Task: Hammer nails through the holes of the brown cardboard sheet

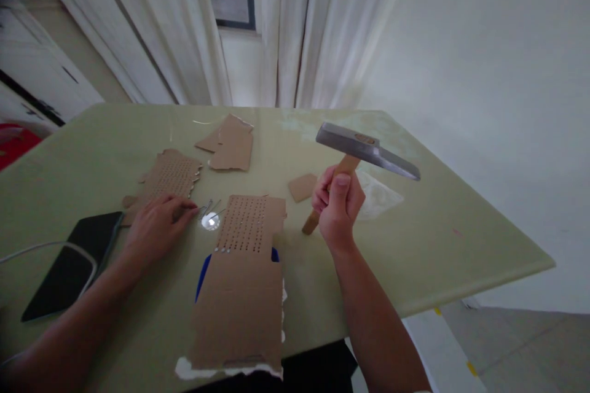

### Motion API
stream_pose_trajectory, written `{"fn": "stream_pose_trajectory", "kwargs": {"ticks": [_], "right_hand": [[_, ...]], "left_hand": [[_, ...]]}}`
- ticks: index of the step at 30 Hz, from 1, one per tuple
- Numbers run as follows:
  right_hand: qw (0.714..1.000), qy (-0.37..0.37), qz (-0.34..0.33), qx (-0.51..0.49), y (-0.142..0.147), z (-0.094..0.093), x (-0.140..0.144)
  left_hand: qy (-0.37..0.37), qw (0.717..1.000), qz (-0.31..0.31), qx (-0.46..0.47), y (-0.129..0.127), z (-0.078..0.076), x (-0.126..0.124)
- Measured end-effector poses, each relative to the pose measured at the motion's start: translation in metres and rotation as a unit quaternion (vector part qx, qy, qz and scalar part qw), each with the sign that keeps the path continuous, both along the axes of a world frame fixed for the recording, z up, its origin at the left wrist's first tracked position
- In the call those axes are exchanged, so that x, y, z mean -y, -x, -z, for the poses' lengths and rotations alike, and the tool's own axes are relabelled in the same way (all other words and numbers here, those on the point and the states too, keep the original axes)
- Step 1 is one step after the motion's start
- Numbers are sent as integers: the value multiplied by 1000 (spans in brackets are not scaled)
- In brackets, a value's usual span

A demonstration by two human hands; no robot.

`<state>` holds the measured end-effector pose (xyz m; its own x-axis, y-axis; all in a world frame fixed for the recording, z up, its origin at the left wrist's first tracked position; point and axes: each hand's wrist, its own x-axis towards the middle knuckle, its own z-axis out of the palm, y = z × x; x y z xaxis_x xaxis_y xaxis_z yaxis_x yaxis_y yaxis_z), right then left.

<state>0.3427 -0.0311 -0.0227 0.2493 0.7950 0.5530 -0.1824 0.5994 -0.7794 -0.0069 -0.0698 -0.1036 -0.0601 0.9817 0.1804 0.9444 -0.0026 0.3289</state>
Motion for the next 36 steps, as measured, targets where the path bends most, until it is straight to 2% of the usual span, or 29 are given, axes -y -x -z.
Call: {"fn": "stream_pose_trajectory", "kwargs": {"ticks": [5,8,11,15,17,21,26,36], "right_hand": [[1000,-17,4,3,-6,0,7],[1000,-24,-6,8,-4,-1,9],[999,-31,-1,9,0,-2,10],[999,-24,17,20,1,-4,9],[999,-16,21,19,1,-4,9],[1000,-2,24,11,1,-4,9],[1000,-10,18,12,2,-5,10],[999,3,31,34,1,-4,9]], "left_hand": [[-36,999,-27,25,-5,-3,-1],[-74,986,-54,138,-16,-17,5],[-77,947,5,313,-33,-35,21],[-124,892,117,418,-61,-52,47],[-118,882,154,429,-70,-54,56],[-101,890,194,399,-77,-54,59],[-113,901,199,369,-78,-56,56],[-106,901,211,365,-80,-55,59]]}}
